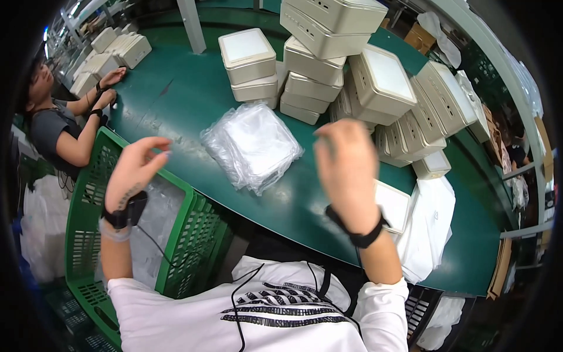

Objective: The person clears the workspace by moving stacks of white boxes, then removes clear plastic covers from bags and fits them onto the boxes. After repeating this, the person wraps a box in a white sheet and places it into a black crate.

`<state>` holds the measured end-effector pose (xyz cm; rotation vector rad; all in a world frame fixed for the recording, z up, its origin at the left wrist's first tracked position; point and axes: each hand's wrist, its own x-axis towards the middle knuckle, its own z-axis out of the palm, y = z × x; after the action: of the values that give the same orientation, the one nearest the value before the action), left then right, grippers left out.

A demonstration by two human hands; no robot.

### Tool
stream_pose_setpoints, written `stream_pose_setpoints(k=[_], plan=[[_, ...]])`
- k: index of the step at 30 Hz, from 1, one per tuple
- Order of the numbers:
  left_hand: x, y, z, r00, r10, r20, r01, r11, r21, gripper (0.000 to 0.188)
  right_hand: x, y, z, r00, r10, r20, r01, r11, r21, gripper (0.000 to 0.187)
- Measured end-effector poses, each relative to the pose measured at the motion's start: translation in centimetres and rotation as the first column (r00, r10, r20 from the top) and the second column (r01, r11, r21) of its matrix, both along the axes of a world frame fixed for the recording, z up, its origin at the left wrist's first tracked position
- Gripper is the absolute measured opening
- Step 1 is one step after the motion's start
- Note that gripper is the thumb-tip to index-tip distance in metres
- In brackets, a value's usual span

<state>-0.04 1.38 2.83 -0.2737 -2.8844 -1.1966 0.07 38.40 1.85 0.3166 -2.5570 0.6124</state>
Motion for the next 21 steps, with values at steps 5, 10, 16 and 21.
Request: stream_pose_setpoints(k=[5,10,16,21], plan=[[-2.0,6.5,0.0,0.988,-0.148,0.047,0.144,0.987,0.071,0.028,-1.0,-2.6,-6.4,0.968,0.243,-0.061,-0.234,0.965,0.121,0.033],[-3.1,8.2,-1.3,0.994,-0.096,0.054,0.081,0.968,0.237,0.026,-3.6,-1.8,-6.0,0.898,0.423,-0.118,-0.4,0.677,-0.617,0.018],[-3.6,10.4,-3.1,0.999,-0.047,0.011,0.04,0.932,0.359,0.04,-7.6,-2.1,-5.5,0.966,0.098,-0.24,-0.259,0.343,-0.903,0.015],[-3.7,14.7,-2.5,0.794,-0.115,-0.597,0.306,0.924,0.23,0.071,-7.2,0.5,-2.9,0.943,0.265,-0.201,-0.205,-0.014,-0.979,0.016]])
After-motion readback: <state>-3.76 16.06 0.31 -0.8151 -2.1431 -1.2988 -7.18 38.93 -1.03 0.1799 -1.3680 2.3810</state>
